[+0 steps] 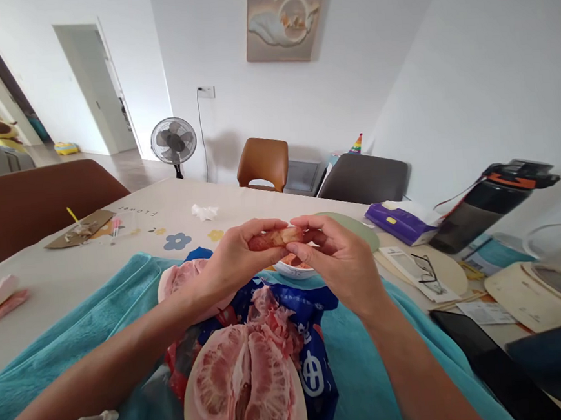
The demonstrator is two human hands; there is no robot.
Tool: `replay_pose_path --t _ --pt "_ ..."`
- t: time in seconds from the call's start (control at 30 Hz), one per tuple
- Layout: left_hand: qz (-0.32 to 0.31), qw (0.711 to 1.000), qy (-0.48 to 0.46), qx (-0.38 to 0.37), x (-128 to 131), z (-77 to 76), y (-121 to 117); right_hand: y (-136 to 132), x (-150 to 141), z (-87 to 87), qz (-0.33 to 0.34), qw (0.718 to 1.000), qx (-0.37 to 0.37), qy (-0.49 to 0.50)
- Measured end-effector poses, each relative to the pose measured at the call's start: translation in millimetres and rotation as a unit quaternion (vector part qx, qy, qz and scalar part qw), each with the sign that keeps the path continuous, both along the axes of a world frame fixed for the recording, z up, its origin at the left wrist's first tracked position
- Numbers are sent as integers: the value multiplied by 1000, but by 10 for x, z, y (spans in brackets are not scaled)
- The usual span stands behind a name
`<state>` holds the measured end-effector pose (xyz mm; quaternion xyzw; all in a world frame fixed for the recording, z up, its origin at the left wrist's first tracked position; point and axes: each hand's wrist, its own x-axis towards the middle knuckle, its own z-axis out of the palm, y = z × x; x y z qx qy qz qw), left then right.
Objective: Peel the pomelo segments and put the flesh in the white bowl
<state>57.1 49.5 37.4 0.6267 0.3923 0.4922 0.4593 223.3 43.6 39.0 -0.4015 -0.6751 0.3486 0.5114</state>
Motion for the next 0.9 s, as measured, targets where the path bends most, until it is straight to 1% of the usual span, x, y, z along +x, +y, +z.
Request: replay_pose_path --t 0.07,0.13,0.2,0.3,0.37,0.43,0.53,0.67,0.73,0.77,0.83,0.9 --pt "36 995 73 54 -29 6 -25 -2 -7 -17 -1 999 32 -29" --pt "57 985 134 96 -59 8 -43 -9 -23 -28 -12 997 59 -54" --pt "43 980 152 122 -80 4 -52 -19 -42 -35 -18 995 70 -62" --pt "6 981 139 135 -93 -10 -44 -37 -65 -38 -19 996 76 -51" --pt "-6 985 117 124 -93 -19 -33 -46 -76 -38 -32 994 87 -49" --pt "-22 993 74 95 -88 -24 -25 -51 -88 -41 -48 993 95 -48" --pt "-42 998 6 35 -69 -21 -29 -51 -113 -52 -66 992 98 -48" --pt "-38 996 -65 -50 -32 -5 -61 -62 -151 -60 -114 986 110 -59" --pt "-49 990 -102 -82 -20 -8 -66 -69 -164 -52 -123 989 73 -38" --pt "-54 988 -112 -89 -17 -16 -62 -69 -169 -46 -116 992 45 -16" --pt "-59 987 -122 -90 -17 -43 -43 -62 -176 -34 -90 995 -9 45" --pt "-61 985 -133 -87 -22 -73 -16 -44 -182 -26 -65 990 -54 109"
